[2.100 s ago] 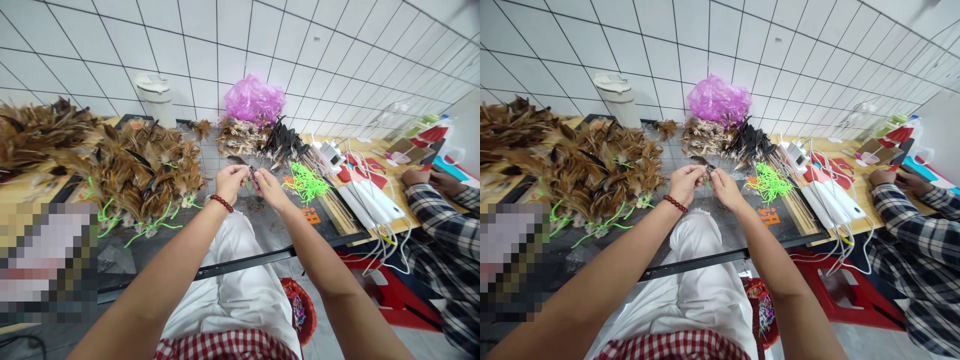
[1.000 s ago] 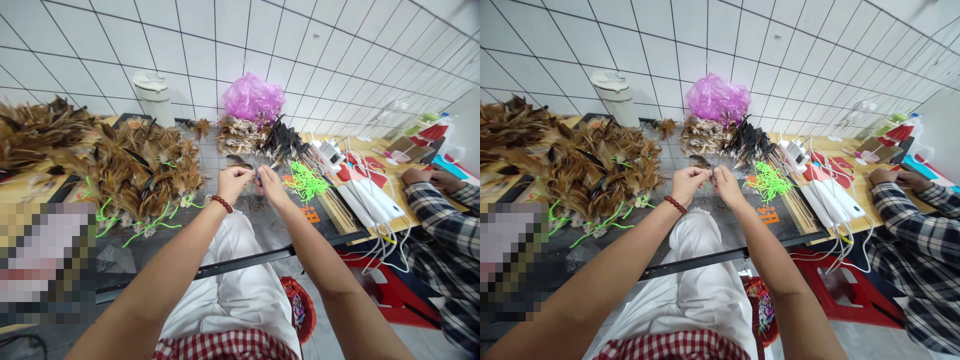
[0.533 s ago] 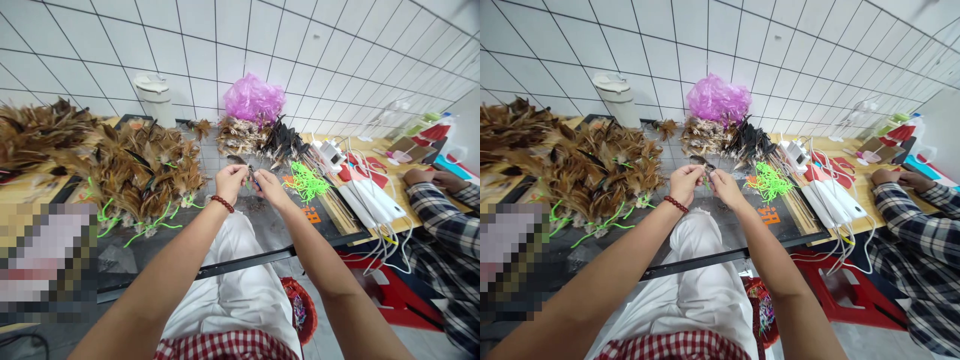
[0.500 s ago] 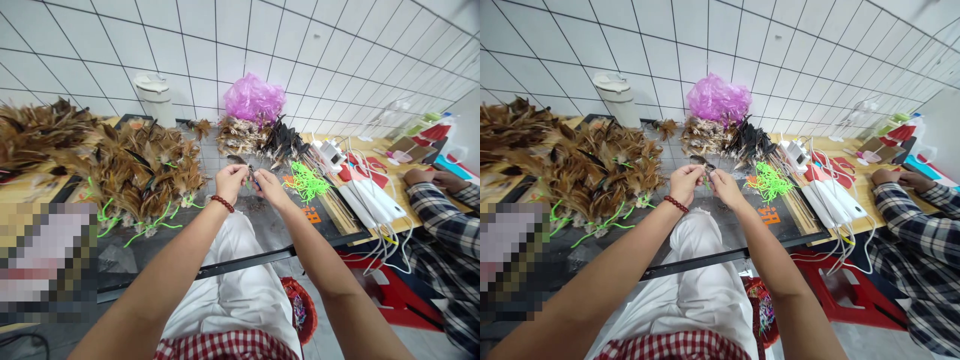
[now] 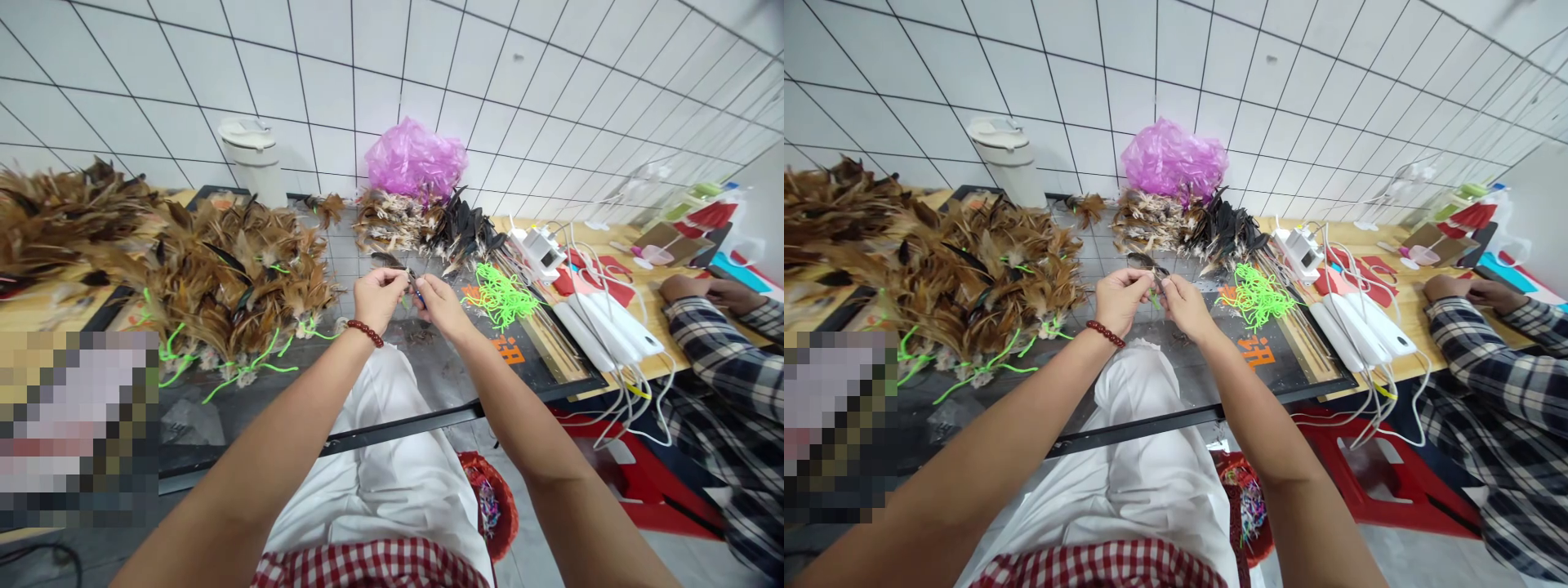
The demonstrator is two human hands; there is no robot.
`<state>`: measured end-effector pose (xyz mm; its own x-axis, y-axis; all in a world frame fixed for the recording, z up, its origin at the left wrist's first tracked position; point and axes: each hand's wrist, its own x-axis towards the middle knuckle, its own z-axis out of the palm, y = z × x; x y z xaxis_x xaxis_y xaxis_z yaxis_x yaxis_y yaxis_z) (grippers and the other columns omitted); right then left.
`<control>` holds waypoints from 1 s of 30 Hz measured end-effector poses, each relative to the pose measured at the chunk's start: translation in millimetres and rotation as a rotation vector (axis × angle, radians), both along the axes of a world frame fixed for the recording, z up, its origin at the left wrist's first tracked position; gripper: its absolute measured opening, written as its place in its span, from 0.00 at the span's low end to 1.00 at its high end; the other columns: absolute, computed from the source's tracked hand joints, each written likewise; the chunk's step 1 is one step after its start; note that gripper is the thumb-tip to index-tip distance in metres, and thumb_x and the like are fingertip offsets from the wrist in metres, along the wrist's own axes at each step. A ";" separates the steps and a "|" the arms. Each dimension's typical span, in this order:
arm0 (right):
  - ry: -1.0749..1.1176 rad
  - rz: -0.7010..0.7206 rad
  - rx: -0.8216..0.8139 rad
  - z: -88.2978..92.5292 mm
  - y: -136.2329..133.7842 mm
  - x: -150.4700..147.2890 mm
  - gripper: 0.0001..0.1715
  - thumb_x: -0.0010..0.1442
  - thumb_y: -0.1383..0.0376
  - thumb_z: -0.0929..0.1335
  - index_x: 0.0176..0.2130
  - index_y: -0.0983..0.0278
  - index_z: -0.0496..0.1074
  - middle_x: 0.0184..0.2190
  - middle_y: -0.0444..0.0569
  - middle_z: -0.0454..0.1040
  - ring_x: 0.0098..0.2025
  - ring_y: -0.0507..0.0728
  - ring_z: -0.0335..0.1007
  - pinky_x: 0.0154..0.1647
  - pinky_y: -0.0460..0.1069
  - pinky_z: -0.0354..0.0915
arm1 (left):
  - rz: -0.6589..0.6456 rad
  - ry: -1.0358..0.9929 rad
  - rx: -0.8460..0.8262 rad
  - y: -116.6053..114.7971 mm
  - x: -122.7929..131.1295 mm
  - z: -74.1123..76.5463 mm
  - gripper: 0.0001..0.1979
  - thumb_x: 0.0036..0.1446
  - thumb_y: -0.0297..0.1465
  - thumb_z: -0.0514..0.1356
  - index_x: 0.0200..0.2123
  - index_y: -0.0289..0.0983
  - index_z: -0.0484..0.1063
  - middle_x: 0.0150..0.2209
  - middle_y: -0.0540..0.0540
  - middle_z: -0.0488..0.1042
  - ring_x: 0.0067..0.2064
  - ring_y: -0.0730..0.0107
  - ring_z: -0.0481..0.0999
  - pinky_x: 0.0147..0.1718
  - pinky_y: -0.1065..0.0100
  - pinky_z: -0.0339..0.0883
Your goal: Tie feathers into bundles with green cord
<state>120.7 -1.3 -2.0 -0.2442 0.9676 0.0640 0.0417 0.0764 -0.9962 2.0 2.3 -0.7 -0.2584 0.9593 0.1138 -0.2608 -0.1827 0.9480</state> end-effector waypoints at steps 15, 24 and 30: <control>0.303 0.103 -0.120 1.6 -2.9 -5.2 0.22 0.54 0.48 0.68 0.31 0.62 0.61 0.17 0.35 0.56 0.14 0.43 0.41 0.14 0.41 0.39 | -0.074 0.055 0.000 1.1 -4.9 2.0 0.04 0.42 0.30 0.63 0.23 0.34 0.75 0.19 0.52 0.72 0.20 0.79 0.64 0.21 0.75 0.60; -0.506 -0.289 0.404 -7.9 -2.7 1.4 0.17 0.64 0.54 0.60 0.30 0.62 0.64 0.20 0.43 0.63 0.22 0.51 0.57 0.25 0.46 0.54 | 0.007 0.383 0.200 3.2 -11.2 -7.1 0.04 0.43 0.26 0.61 0.20 0.35 0.75 0.22 0.50 0.74 0.26 0.74 0.70 0.28 0.72 0.63; -0.815 -0.406 0.658 -9.4 -5.0 5.1 0.15 0.66 0.59 0.57 0.36 0.62 0.68 0.24 0.47 0.70 0.26 0.54 0.63 0.29 0.47 0.55 | -0.090 0.201 0.085 1.9 -9.5 -3.4 0.03 0.43 0.28 0.63 0.22 0.35 0.75 0.22 0.50 0.73 0.25 0.76 0.68 0.27 0.73 0.63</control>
<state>125.8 -6.3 -11.4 -0.1204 0.8216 0.5573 0.8039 0.4101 -0.4309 -7.5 4.2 -4.1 -0.1365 0.9622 0.2355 -0.0870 -0.2485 0.9647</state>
